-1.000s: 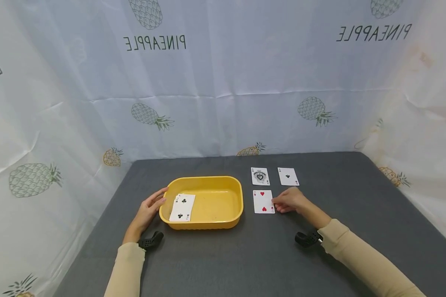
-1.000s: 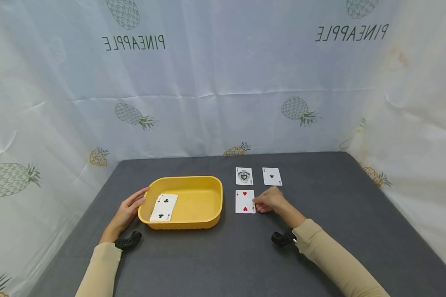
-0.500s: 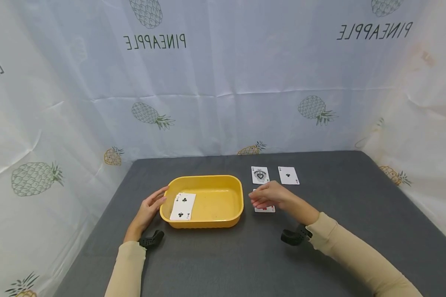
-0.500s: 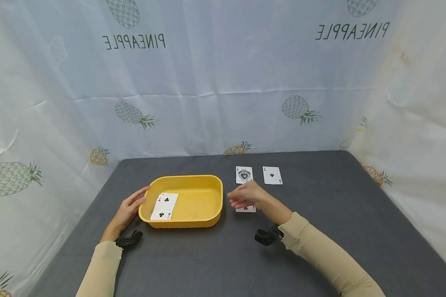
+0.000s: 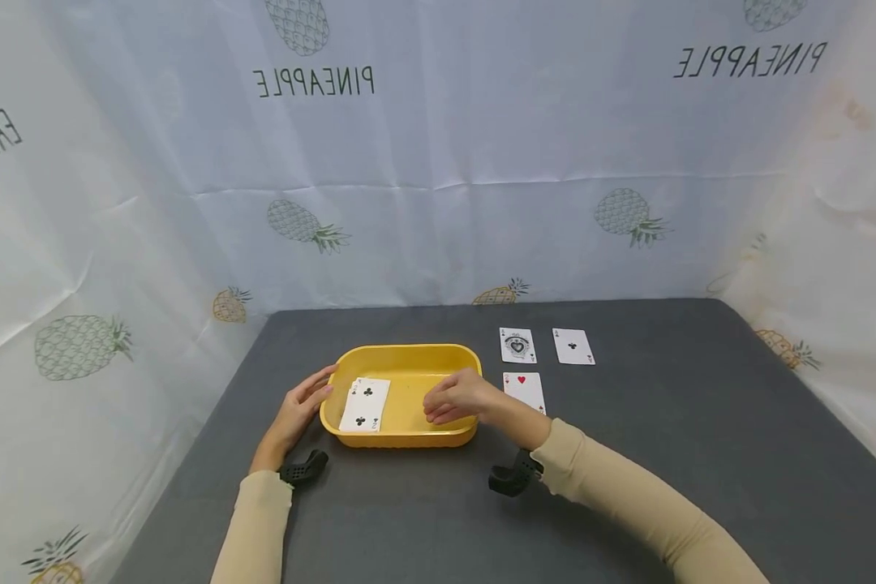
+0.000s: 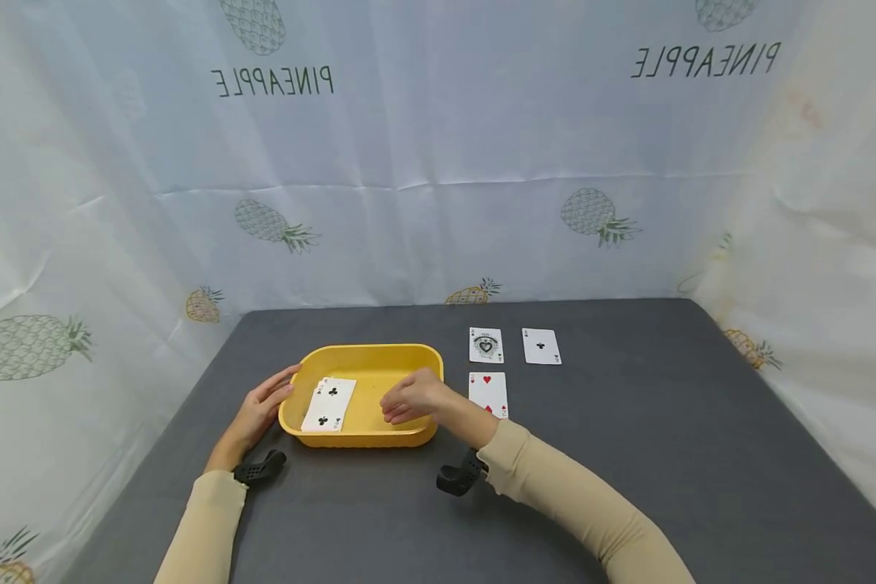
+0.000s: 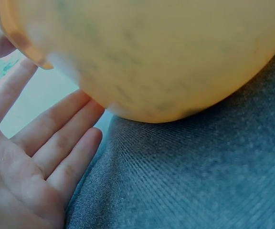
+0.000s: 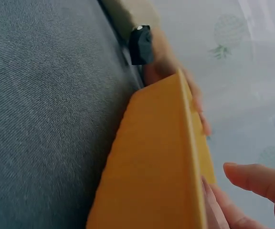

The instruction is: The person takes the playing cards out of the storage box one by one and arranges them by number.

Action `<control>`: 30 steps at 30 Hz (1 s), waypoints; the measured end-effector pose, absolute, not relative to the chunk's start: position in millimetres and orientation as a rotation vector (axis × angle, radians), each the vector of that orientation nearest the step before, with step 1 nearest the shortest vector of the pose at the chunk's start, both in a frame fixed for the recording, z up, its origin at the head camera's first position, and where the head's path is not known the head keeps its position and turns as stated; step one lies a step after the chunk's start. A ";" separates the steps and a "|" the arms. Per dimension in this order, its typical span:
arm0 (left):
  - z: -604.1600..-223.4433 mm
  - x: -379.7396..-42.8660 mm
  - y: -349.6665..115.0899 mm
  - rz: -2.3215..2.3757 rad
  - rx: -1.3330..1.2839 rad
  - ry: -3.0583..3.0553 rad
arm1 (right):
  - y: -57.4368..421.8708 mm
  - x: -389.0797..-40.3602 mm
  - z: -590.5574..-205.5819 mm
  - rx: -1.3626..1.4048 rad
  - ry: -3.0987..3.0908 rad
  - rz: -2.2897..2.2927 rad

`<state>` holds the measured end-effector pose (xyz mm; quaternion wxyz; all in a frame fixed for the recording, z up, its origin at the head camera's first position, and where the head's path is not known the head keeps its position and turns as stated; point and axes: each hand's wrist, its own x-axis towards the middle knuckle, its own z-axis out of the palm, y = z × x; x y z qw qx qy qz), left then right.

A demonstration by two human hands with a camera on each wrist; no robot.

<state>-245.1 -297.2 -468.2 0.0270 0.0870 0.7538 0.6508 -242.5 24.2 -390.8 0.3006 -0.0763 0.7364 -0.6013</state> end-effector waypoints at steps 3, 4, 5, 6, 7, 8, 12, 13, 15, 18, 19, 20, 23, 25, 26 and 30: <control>-467.5 -244.4 -297.9 1.999 0.263 2.343 | 8.6 -243.3 -398.2 -0.156 1.966 -1.620; -467.2 -244.4 -297.8 1.998 0.262 2.344 | 3.8 -243.7 -400.8 -0.132 1.961 -1.631; -467.0 -244.3 -297.8 1.995 0.263 2.347 | -0.8 -244.0 -403.5 -0.106 1.962 -1.636; -466.9 -244.4 -297.9 1.995 0.262 2.347 | -5.3 -244.3 -406.3 -0.079 1.971 -1.631; -466.8 -244.3 -298.0 1.987 0.272 2.349 | -9.9 -244.7 -409.0 -0.053 1.973 -1.627; -466.8 -244.3 -297.9 1.986 0.271 2.351 | -14.6 -245.2 -411.5 -0.020 1.979 -1.619; -467.6 -244.3 -297.8 1.994 0.258 2.348 | -33.0 -247.3 -417.7 0.055 2.014 -1.577; -467.7 -244.2 -297.6 1.994 0.259 2.346 | -37.1 -247.8 -418.1 0.077 2.007 -1.580; -468.0 -243.9 -297.1 1.995 0.259 2.340 | -43.8 -249.0 -417.9 0.129 1.977 -1.602; -468.3 -243.2 -297.0 1.990 0.274 2.343 | -49.4 -249.5 -416.5 0.194 1.916 -1.644; -468.5 -243.0 -297.3 1.989 0.280 2.343 | -49.9 -249.2 -416.3 0.200 1.896 -1.661; -468.4 -242.7 -297.3 1.989 0.279 2.345 | -49.7 -248.4 -416.1 0.188 1.878 -1.677; -468.4 -242.4 -297.7 1.996 0.265 2.351 | -47.3 -244.3 -416.4 0.110 1.832 -1.710; -468.3 -242.8 -298.1 1.993 0.269 2.353 | -46.4 -242.3 -417.4 0.075 1.805 -1.737; -468.1 -243.0 -297.9 1.995 0.264 2.353 | -46.9 -241.8 -417.9 0.075 1.797 -1.746; -467.8 -244.2 -298.0 1.990 0.259 2.351 | -54.2 -245.0 -419.5 0.208 1.763 -1.791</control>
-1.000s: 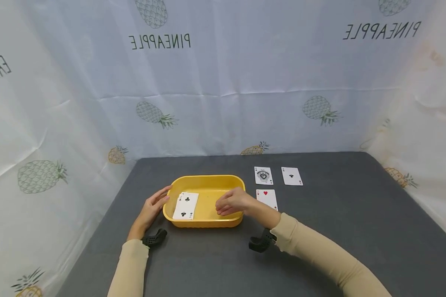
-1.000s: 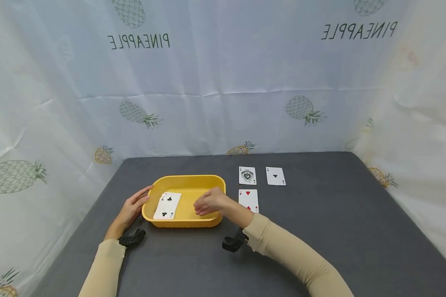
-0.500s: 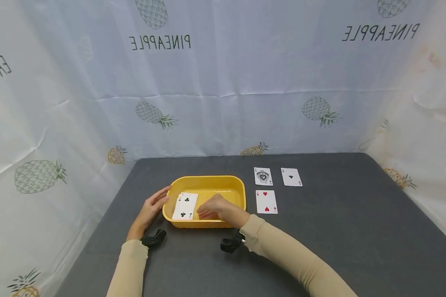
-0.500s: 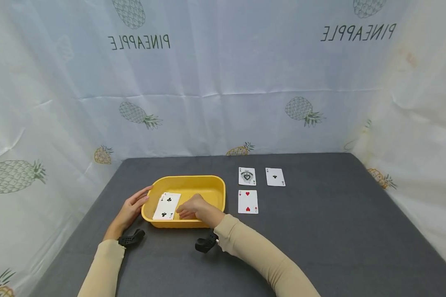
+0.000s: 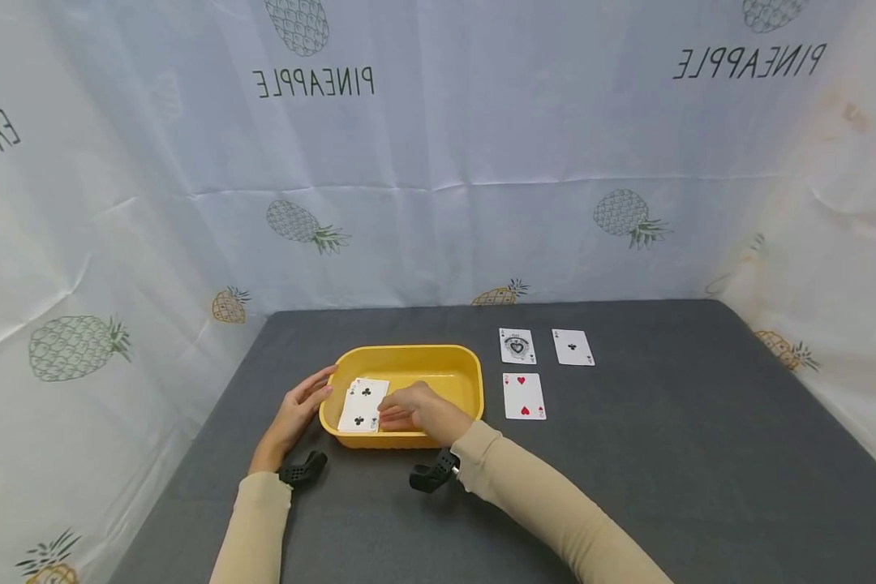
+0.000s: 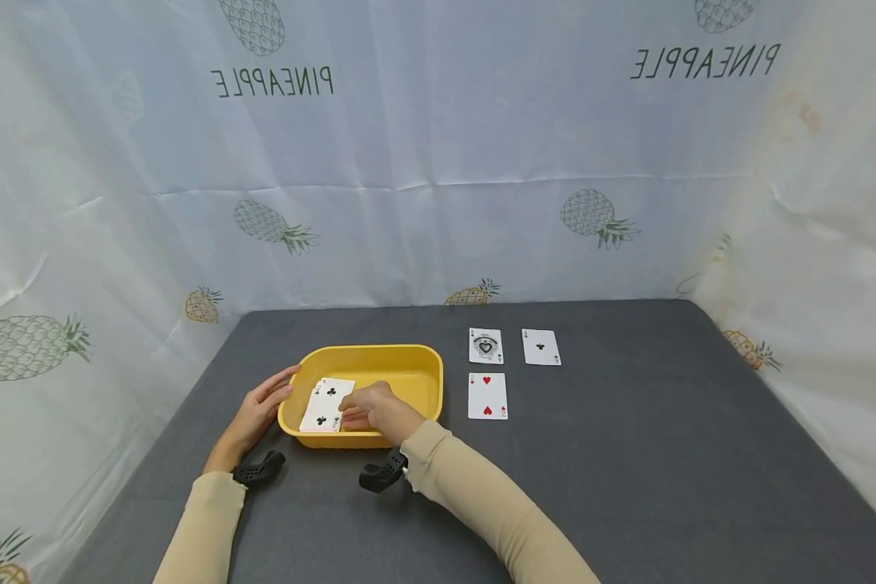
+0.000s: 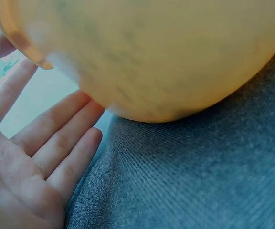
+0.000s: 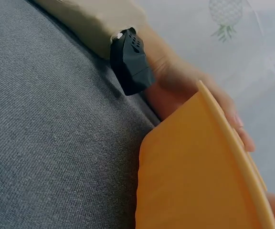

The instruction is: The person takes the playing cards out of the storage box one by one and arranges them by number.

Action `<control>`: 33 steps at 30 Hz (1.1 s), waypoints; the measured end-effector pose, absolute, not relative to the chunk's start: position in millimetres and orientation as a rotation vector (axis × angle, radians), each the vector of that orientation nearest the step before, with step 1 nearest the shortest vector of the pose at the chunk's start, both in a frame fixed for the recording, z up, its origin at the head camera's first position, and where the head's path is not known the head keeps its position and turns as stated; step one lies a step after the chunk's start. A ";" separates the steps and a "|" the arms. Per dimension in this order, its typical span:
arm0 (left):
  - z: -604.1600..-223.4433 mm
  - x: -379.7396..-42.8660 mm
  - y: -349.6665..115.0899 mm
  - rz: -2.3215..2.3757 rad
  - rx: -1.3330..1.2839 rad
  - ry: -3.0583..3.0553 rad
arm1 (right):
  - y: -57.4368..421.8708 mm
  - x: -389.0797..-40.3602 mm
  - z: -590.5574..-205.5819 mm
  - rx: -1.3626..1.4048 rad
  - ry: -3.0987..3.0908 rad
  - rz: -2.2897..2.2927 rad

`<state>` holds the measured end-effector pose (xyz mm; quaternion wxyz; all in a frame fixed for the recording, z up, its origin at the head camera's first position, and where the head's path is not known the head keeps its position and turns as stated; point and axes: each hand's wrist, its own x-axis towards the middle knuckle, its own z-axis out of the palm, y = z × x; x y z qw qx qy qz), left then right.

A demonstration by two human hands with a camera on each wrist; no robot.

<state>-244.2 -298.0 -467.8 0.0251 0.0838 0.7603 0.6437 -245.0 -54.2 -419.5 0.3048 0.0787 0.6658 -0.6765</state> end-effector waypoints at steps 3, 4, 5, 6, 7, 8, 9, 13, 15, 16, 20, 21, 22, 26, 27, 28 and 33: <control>-467.2 -244.4 -297.8 1.987 0.248 2.352 | -62.0 -249.5 -418.1 0.326 1.752 -1.811; -467.2 -244.4 -297.8 1.986 0.251 2.352 | -64.3 -250.7 -417.7 0.353 1.754 -1.812; -467.3 -244.5 -297.8 1.985 0.257 2.351 | -66.6 -252.0 -417.3 0.376 1.760 -1.813; -467.3 -244.5 -297.7 1.987 0.270 2.345 | -68.7 -253.3 -417.0 0.394 1.767 -1.814; -467.2 -244.6 -297.6 1.993 0.282 2.336 | -70.9 -254.6 -416.8 0.411 1.780 -1.809; -467.2 -244.8 -297.4 2.001 0.295 2.328 | -72.6 -255.3 -416.6 0.422 1.798 -1.801; -467.2 -245.0 -297.2 2.007 0.309 2.319 | -74.2 -255.9 -416.7 0.430 1.816 -1.792; -467.6 -245.6 -297.5 2.033 0.346 2.301 | -82.2 -256.9 -416.7 0.458 1.910 -1.759; -467.8 -245.3 -298.0 2.041 0.349 2.300 | -86.2 -256.7 -416.2 0.462 1.952 -1.741; -467.9 -244.9 -298.2 2.042 0.352 2.301 | -88.0 -256.6 -416.1 0.465 1.969 -1.734; -468.8 -243.1 -298.5 2.035 0.345 2.302 | -91.4 -255.6 -416.0 0.483 1.985 -1.733; -469.1 -242.9 -298.3 2.027 0.340 2.306 | -91.5 -255.6 -416.3 0.486 1.984 -1.734; -469.3 -242.8 -298.0 2.022 0.335 2.311 | -91.1 -255.6 -416.3 0.492 1.985 -1.733; -468.9 -244.2 -296.3 2.008 0.315 2.316 | -87.4 -256.5 -416.2 0.482 2.004 -1.717; -468.6 -244.6 -296.0 2.008 0.318 2.318 | -86.3 -257.1 -416.0 0.478 2.017 -1.702; -468.5 -244.8 -296.0 2.013 0.327 2.318 | -85.0 -257.5 -415.9 0.472 2.028 -1.693; -469.1 -244.2 -297.7 2.023 0.359 2.319 | -78.6 -258.9 -414.9 0.432 2.004 -1.704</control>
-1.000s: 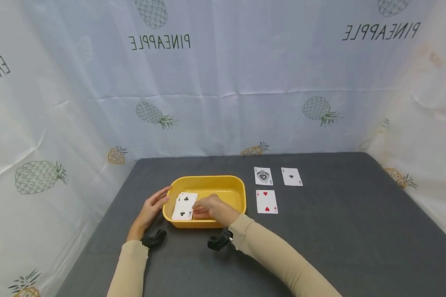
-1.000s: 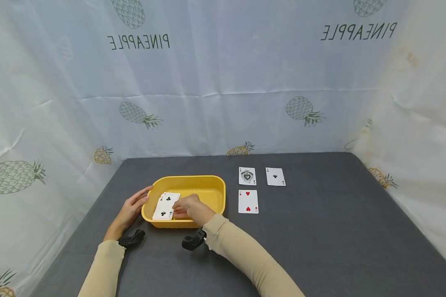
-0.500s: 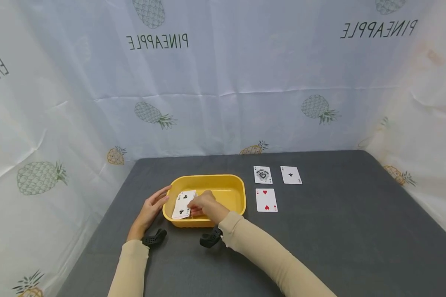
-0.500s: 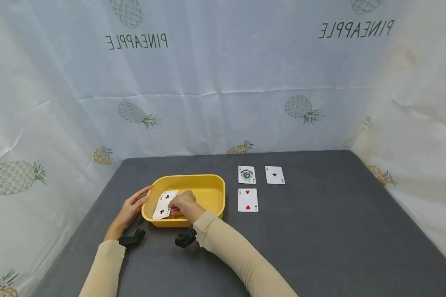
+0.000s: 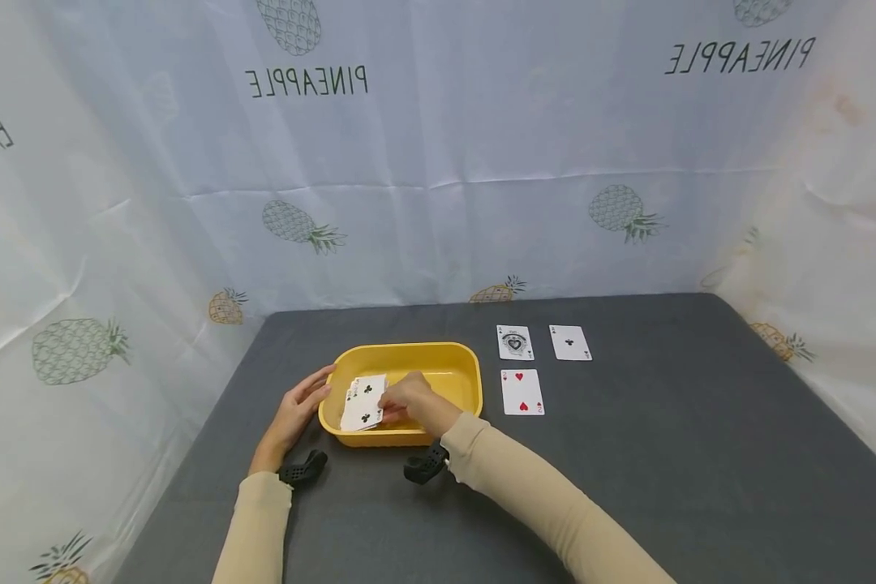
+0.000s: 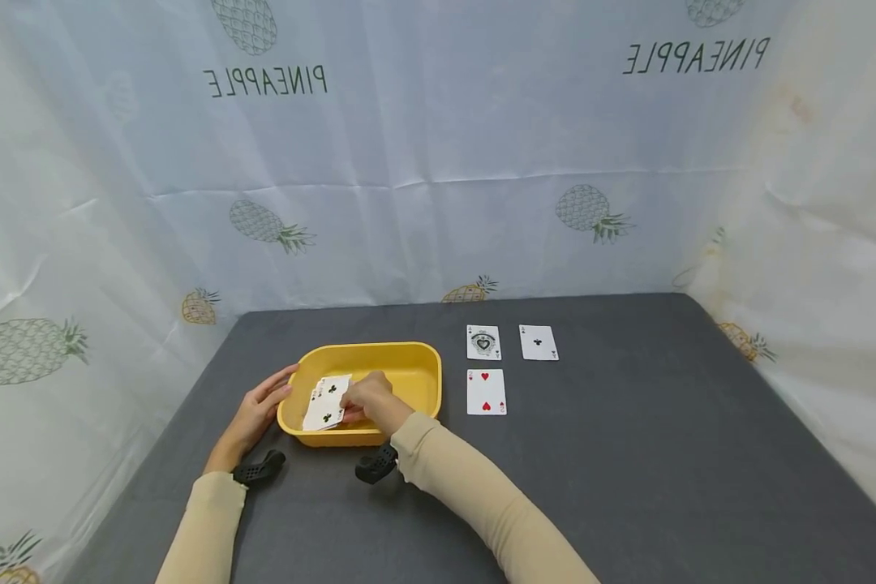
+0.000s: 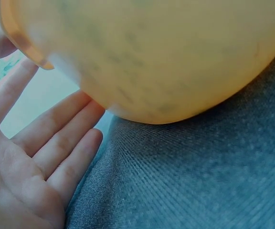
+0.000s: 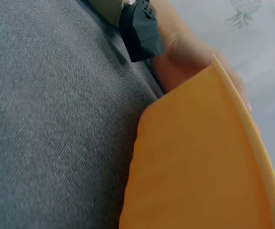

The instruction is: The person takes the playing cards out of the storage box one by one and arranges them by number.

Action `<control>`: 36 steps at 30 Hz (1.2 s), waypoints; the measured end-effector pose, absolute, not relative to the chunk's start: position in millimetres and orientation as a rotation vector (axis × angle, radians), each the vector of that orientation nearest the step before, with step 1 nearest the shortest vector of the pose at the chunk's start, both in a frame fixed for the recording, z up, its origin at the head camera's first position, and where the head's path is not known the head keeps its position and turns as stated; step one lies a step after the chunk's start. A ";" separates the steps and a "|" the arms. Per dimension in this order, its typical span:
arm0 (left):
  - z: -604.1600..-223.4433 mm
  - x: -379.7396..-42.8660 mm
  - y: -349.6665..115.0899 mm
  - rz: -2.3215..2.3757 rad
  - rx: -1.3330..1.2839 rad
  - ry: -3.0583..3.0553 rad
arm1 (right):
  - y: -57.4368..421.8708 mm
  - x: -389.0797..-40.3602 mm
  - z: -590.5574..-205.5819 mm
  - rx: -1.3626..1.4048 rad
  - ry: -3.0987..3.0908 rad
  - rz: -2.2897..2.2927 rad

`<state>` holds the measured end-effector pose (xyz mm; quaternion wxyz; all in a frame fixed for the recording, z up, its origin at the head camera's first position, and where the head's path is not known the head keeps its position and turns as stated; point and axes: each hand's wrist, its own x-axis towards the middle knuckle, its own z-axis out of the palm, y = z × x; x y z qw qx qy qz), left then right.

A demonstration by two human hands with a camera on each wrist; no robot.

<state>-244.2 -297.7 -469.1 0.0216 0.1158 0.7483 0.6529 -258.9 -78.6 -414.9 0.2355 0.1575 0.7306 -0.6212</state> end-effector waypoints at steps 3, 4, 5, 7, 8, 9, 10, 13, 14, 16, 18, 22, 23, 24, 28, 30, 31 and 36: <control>-468.8 -242.7 -298.6 2.013 0.341 2.321 | -74.2 -259.2 -414.4 0.403 1.946 -1.736; -468.6 -242.0 -298.7 2.005 0.330 2.325 | -72.7 -259.2 -414.1 0.395 1.937 -1.732; -468.5 -241.3 -298.8 1.999 0.322 2.326 | -71.4 -259.2 -414.0 0.386 1.919 -1.740; -468.5 -240.2 -298.8 1.990 0.307 2.330 | -68.5 -259.1 -413.4 0.365 1.893 -1.748; -468.5 -239.8 -298.7 1.981 0.301 2.335 | -66.6 -258.9 -413.6 0.346 1.882 -1.755; -468.7 -239.5 -298.5 1.975 0.293 2.339 | -64.2 -258.2 -413.6 0.320 1.871 -1.766; -468.9 -239.3 -298.4 1.968 0.288 2.343 | -61.0 -256.8 -413.3 0.287 1.862 -1.780; -469.2 -238.9 -297.7 1.956 0.273 2.352 | -48.0 -251.5 -412.7 0.046 1.926 -1.773; -469.2 -238.8 -297.5 1.954 0.270 2.355 | -44.8 -250.8 -411.7 0.014 1.924 -1.781; -469.0 -238.5 -297.1 1.954 0.264 2.356 | -39.3 -250.4 -407.9 -0.016 1.926 -1.787; -468.9 -238.5 -296.7 1.958 0.260 2.356 | -36.0 -252.5 -404.0 0.001 1.929 -1.772; -469.4 -239.0 -296.8 1.973 0.268 2.347 | -32.3 -258.0 -394.7 0.199 1.871 -1.764; -469.5 -239.2 -297.1 1.973 0.273 2.346 | -30.3 -258.4 -393.4 0.208 1.877 -1.760; -469.9 -239.5 -297.4 1.978 0.279 2.345 | -28.0 -258.3 -391.8 0.211 1.878 -1.758; -470.9 -239.9 -299.6 1.990 0.310 2.334 | -15.8 -256.5 -385.5 0.191 1.889 -1.760; -471.1 -240.0 -300.5 2.000 0.327 2.327 | -8.0 -255.4 -381.4 0.170 1.882 -1.761; -471.0 -240.1 -300.9 2.002 0.336 2.325 | -3.1 -254.6 -379.9 0.148 1.886 -1.761; -469.7 -241.5 -301.0 2.013 0.350 2.318 | 31.5 -245.9 -378.7 -0.154 1.900 -1.801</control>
